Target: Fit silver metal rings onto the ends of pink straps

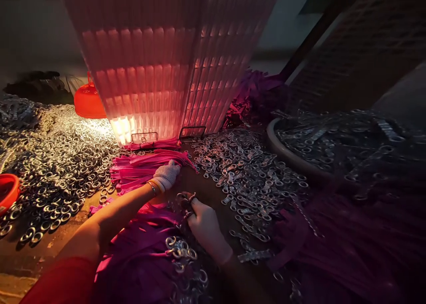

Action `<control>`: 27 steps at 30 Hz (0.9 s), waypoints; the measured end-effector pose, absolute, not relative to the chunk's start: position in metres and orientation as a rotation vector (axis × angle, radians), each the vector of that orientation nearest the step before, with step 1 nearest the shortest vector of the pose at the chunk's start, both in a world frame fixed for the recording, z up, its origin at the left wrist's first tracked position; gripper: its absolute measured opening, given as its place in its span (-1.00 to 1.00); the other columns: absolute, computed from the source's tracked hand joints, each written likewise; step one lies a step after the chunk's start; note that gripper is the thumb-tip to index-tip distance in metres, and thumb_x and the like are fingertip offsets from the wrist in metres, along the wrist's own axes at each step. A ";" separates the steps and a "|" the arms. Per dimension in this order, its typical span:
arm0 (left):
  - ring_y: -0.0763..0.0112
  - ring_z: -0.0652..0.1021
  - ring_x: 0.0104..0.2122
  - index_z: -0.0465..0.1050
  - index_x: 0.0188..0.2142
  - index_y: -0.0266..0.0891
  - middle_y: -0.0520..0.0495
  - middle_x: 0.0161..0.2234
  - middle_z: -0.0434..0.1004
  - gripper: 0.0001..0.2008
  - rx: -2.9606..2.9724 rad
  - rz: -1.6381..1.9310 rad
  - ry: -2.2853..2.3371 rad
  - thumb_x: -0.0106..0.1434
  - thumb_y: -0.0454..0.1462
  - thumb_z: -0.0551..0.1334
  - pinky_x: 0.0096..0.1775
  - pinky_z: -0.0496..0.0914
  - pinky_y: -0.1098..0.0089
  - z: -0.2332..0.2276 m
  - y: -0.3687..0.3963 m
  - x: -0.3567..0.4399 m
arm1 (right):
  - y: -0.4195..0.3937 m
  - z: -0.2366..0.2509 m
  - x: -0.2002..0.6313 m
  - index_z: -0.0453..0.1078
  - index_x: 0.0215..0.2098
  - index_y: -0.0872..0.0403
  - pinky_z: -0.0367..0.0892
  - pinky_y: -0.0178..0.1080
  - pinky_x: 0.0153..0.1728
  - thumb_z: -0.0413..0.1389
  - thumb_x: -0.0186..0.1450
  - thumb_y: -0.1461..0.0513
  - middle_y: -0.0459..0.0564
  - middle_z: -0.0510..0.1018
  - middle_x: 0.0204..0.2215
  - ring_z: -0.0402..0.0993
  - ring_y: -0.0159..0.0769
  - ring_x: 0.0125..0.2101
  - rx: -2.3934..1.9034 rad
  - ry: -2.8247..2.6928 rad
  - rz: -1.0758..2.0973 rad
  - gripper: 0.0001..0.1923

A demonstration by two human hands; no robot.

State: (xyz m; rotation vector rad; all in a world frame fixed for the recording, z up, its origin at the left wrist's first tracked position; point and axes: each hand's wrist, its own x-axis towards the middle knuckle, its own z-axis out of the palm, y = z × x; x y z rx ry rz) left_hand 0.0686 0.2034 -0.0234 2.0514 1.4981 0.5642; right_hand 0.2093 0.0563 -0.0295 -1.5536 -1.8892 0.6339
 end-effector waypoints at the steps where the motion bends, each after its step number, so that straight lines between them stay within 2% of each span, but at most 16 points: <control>1: 0.36 0.52 -0.31 0.49 -0.22 -0.31 -0.17 -0.17 0.51 -0.83 2.040 0.583 1.494 0.22 -0.26 0.32 -0.28 0.36 0.39 -0.022 0.202 0.065 | 0.056 -0.027 0.209 0.52 -0.12 0.09 0.29 -0.28 -0.36 -0.05 0.20 0.35 0.02 0.60 -0.43 0.46 -0.23 -0.42 -1.530 -1.883 0.659 -0.62; 4: 0.37 0.51 -0.34 0.48 -0.19 -0.29 -0.14 -0.24 0.53 -0.84 1.983 0.660 1.480 0.22 -0.30 0.28 -0.34 0.33 0.43 -0.012 0.191 0.047 | 0.057 -0.016 0.207 0.50 -0.06 0.07 0.33 -0.26 -0.29 -0.06 0.22 0.35 0.03 0.62 -0.35 0.48 -0.22 -0.34 -1.430 -1.861 0.660 -0.60; 6: 0.44 0.47 -0.49 0.45 -0.20 -0.31 -0.10 -0.39 0.52 -0.84 1.923 0.678 1.473 0.30 -0.26 0.18 -0.45 0.30 0.45 -0.001 0.175 0.031 | 0.056 -0.009 0.204 0.49 -0.08 0.06 0.33 -0.25 -0.24 -0.05 0.21 0.37 0.03 0.61 -0.30 0.48 -0.21 -0.29 -1.373 -1.866 0.599 -0.61; 8: 0.52 0.34 -0.66 0.44 -0.24 -0.33 -0.02 -0.54 0.44 -0.75 1.774 0.670 1.394 0.35 -0.18 0.10 -0.58 0.21 0.47 0.011 0.151 0.015 | 0.055 -0.002 0.199 0.48 -0.13 0.06 0.31 -0.26 -0.24 -0.04 0.18 0.39 0.03 0.60 -0.28 0.46 -0.22 -0.27 -1.334 -1.899 0.546 -0.62; 12: 0.59 0.19 -0.73 0.47 -0.27 -0.32 0.10 -0.68 0.27 -0.64 1.336 0.679 1.128 0.26 -0.03 0.22 -0.67 0.05 0.51 0.028 0.096 -0.012 | 0.046 0.011 0.184 0.46 -0.26 0.08 0.22 -0.29 -0.33 -0.05 0.12 0.44 0.02 0.58 -0.35 0.43 -0.26 -0.34 -1.357 -2.059 0.474 -0.67; 16: 0.61 0.20 -0.74 0.50 -0.32 -0.34 0.10 -0.71 0.26 -0.68 1.307 0.659 1.137 0.21 -0.07 0.24 -0.67 0.05 0.53 0.040 0.060 -0.021 | 0.034 0.025 0.170 0.45 -0.36 0.13 0.11 -0.24 -0.38 -0.02 0.07 0.44 0.07 0.57 -0.38 0.41 -0.24 -0.38 -1.507 -2.251 0.292 -0.74; 20: 0.59 0.19 -0.74 0.40 -0.44 -0.28 0.12 -0.71 0.23 -0.76 1.348 0.576 1.161 0.21 -0.14 0.19 -0.66 0.04 0.52 0.047 0.045 -0.019 | 0.020 0.035 0.164 0.46 -0.33 0.14 0.05 -0.19 -0.39 0.03 0.14 0.41 0.13 0.56 -0.35 0.41 -0.19 -0.37 -1.542 -2.423 0.100 -0.80; 23: 0.56 0.26 -0.65 0.36 -0.47 -0.26 0.07 -0.63 0.32 -0.82 1.620 0.522 1.201 0.21 -0.21 0.18 -0.59 0.10 0.50 0.046 0.036 -0.014 | 0.011 0.038 0.165 0.45 -0.36 0.13 0.05 -0.17 -0.38 0.02 0.21 0.40 0.16 0.54 -0.33 0.41 -0.16 -0.35 -1.508 -2.520 0.006 -0.83; 27: 0.47 0.37 -0.49 0.39 -0.47 -0.27 -0.02 -0.50 0.45 -0.87 1.994 0.577 1.198 0.20 -0.30 0.19 -0.43 0.19 0.45 0.036 0.025 -0.011 | 0.004 0.038 0.166 0.44 -0.31 0.14 0.08 -0.18 -0.37 0.02 0.20 0.41 0.18 0.53 -0.31 0.40 -0.17 -0.34 -1.535 -2.541 0.076 -0.82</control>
